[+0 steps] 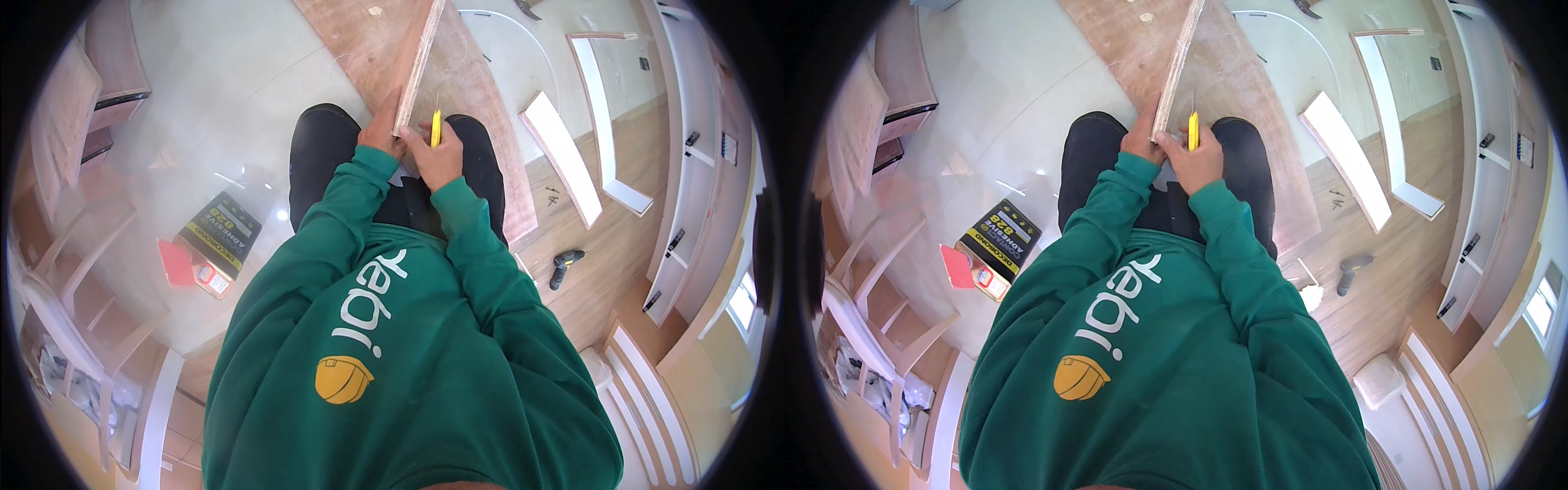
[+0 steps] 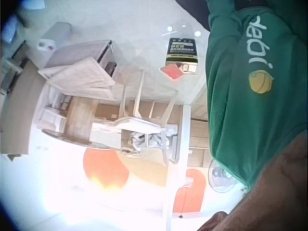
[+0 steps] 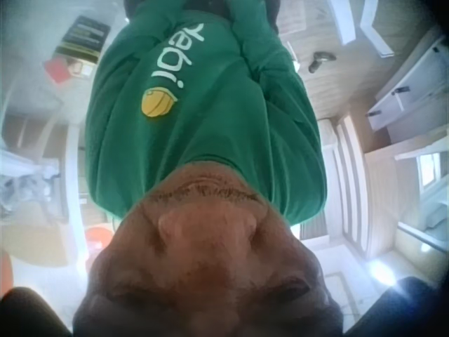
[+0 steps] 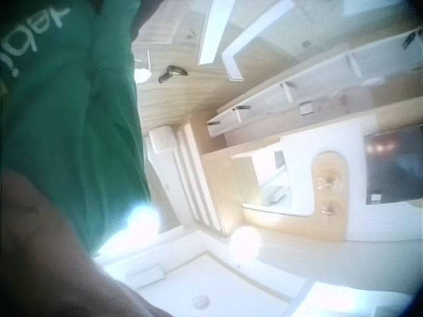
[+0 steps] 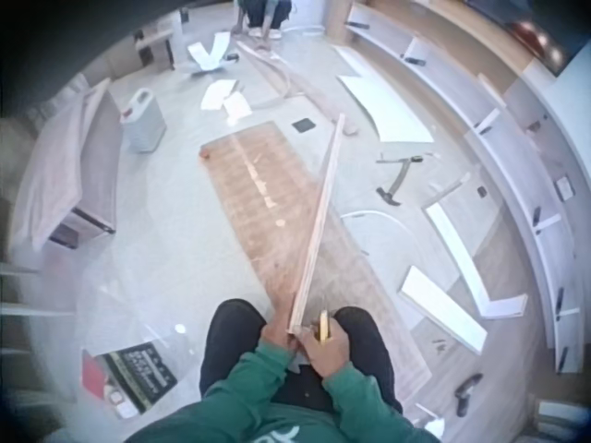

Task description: The person kneels on the floor and uses a metal file to smooth the edges of a white wooden furniture panel. They then use a utility knife to trim the edge banding and a sanding block to smooth the surface of the panel.

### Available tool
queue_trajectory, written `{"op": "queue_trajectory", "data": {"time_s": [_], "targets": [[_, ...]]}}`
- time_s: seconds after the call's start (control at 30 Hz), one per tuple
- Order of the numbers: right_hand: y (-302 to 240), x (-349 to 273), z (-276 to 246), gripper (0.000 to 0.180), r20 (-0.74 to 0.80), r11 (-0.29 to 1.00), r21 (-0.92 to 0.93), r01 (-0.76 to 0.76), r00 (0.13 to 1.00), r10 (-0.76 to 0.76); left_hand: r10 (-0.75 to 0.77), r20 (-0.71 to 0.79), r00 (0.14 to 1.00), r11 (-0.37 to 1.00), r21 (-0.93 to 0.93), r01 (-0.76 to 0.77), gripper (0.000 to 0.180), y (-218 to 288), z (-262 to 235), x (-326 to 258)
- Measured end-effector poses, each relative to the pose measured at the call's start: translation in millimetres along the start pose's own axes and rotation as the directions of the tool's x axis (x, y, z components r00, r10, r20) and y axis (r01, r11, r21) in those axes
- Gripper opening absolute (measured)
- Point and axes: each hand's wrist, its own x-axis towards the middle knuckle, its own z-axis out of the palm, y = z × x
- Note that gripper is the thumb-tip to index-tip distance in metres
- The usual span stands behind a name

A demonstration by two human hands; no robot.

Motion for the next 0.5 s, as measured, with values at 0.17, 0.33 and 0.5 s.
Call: {"op": "queue_trajectory", "data": {"time_s": [0.17, 0.33, 0.5], "targets": [[1.2, 12.8, -0.7, 0.049, 0.1, 0.98, 0.137, -0.143, 0.986, 0.13, -0.113, 0.077, 0.991, 0.993, -0.015, 0.114, 0.077, 4.9, -1.9, 3.8], [-1.8, -12.9, -19.3, 0.05, 0.024, 0.939, -0.298, 0.171, 0.985, -0.172, -0.062, 0.041, 0.997, 0.998, 0.025, 0.061, 0.08, -2.2, 2.2, 1.8], [-16.7, -31.5, -36.2, 0.045, 0.184, 0.79, -0.467, 0.397, 0.918, -0.352, -0.129, 0.058, 0.99, 0.992, 0.009, 0.129, 0.083, 7.0, -1.0, 3.4]]}}
